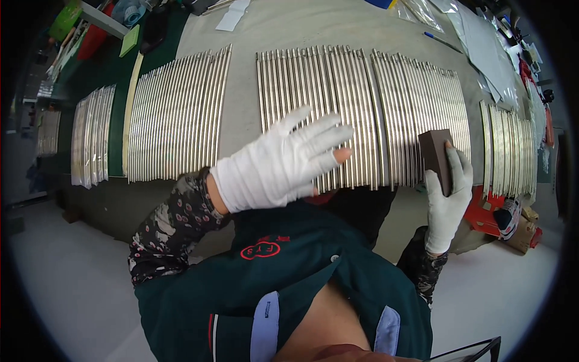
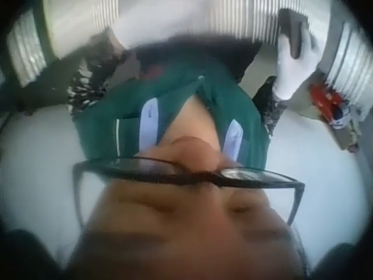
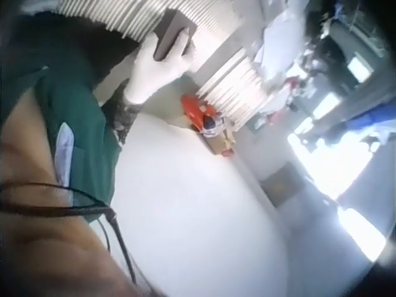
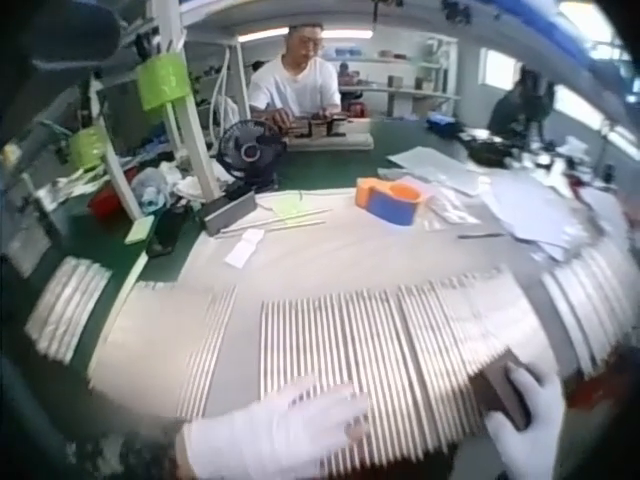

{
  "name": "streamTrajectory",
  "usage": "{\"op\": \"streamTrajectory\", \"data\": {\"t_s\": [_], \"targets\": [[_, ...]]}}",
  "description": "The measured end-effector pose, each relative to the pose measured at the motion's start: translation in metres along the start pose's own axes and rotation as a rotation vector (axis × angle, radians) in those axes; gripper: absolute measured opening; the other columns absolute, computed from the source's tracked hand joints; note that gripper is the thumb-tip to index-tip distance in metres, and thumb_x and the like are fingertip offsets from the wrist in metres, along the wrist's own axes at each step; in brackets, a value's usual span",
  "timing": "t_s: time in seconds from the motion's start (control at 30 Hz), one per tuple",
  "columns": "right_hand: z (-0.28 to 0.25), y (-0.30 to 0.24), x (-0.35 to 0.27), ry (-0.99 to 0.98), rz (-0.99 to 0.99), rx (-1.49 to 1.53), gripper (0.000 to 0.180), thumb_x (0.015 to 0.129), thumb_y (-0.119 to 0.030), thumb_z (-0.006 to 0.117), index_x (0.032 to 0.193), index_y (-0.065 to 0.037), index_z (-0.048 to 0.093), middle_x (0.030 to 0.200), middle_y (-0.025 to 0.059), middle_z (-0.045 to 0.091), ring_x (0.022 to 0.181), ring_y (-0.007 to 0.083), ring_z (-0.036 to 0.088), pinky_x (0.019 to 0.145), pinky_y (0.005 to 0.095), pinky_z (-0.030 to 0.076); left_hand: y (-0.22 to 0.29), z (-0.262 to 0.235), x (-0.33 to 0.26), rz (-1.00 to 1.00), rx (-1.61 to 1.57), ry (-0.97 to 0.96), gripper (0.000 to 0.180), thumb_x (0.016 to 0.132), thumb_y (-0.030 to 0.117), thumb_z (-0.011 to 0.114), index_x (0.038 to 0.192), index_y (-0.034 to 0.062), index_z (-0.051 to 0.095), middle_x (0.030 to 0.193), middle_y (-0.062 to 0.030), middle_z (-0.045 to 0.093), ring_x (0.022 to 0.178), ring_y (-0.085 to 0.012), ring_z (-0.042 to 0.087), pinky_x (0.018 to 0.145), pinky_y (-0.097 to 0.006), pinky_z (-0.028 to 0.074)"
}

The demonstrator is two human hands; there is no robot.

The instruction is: The recorder uses a hand-held sanding block to sand multiple thin metal rods aligned on a workbench.

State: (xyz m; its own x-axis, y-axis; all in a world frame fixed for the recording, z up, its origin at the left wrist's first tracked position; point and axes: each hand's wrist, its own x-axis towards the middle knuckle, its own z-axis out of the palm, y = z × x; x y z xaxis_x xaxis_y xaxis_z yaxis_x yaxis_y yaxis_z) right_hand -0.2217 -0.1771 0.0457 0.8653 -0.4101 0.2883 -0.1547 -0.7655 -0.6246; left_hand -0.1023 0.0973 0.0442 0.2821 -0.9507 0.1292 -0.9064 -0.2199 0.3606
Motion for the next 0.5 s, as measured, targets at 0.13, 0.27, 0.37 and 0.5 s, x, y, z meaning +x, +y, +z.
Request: {"op": "streamTrajectory", "data": {"t_s": [0.13, 0.27, 0.37, 0.5], "targets": [[-0.004, 0.010, -0.003, 0.028, -0.006, -0.019, 0.053, 0.072, -0.012, 0.068, 0.123, -0.005, 0.059, 0.120, 0.0140, 0.051, 0.108, 0.0274, 0.053, 0.093, 0.0360, 0.043, -0.050, -0.017, 0.044, -0.051, 0.222, 0.100, 0.066, 0.080, 0.022, 0.066, 0.138, 0.0052, 0.039, 0.147, -0.0148, 0.034, 0.136, -0.0340, 0.032, 0.111, -0.047, 0.027], [-0.007, 0.007, -0.010, 0.016, 0.059, -0.013, 0.053, 0.071, -0.011, 0.068, 0.123, -0.005, 0.059, 0.120, 0.0139, 0.051, 0.108, 0.0275, 0.053, 0.094, 0.0366, 0.043, -0.085, 0.016, 0.087, -0.054, 0.191, 0.082, 0.061, 0.087, 0.031, 0.059, 0.140, 0.0079, 0.038, 0.148, -0.0135, 0.033, 0.137, -0.0325, 0.030, 0.111, -0.046, 0.026], [-0.013, 0.011, -0.014, 0.033, 0.103, -0.009, 0.053, 0.071, -0.011, 0.069, 0.123, -0.006, 0.059, 0.121, 0.0150, 0.051, 0.110, 0.0283, 0.052, 0.095, 0.0374, 0.043, -0.086, 0.036, 0.098, 0.008, 0.357, 0.032, 0.061, 0.090, 0.040, 0.052, 0.142, 0.0100, 0.036, 0.148, -0.0121, 0.033, 0.138, -0.0295, 0.029, 0.112, -0.046, 0.025], [-0.017, 0.019, -0.016, 0.053, 0.094, -0.089, 0.053, 0.072, -0.011, 0.069, 0.124, -0.008, 0.059, 0.124, 0.0169, 0.050, 0.113, 0.0296, 0.052, 0.096, 0.0384, 0.044, -0.087, 0.033, 0.090, 0.027, 0.435, -0.005, 0.063, 0.090, 0.044, 0.050, 0.143, 0.0118, 0.036, 0.149, -0.0109, 0.031, 0.139, -0.0266, 0.027, 0.113, -0.047, 0.021]]}}
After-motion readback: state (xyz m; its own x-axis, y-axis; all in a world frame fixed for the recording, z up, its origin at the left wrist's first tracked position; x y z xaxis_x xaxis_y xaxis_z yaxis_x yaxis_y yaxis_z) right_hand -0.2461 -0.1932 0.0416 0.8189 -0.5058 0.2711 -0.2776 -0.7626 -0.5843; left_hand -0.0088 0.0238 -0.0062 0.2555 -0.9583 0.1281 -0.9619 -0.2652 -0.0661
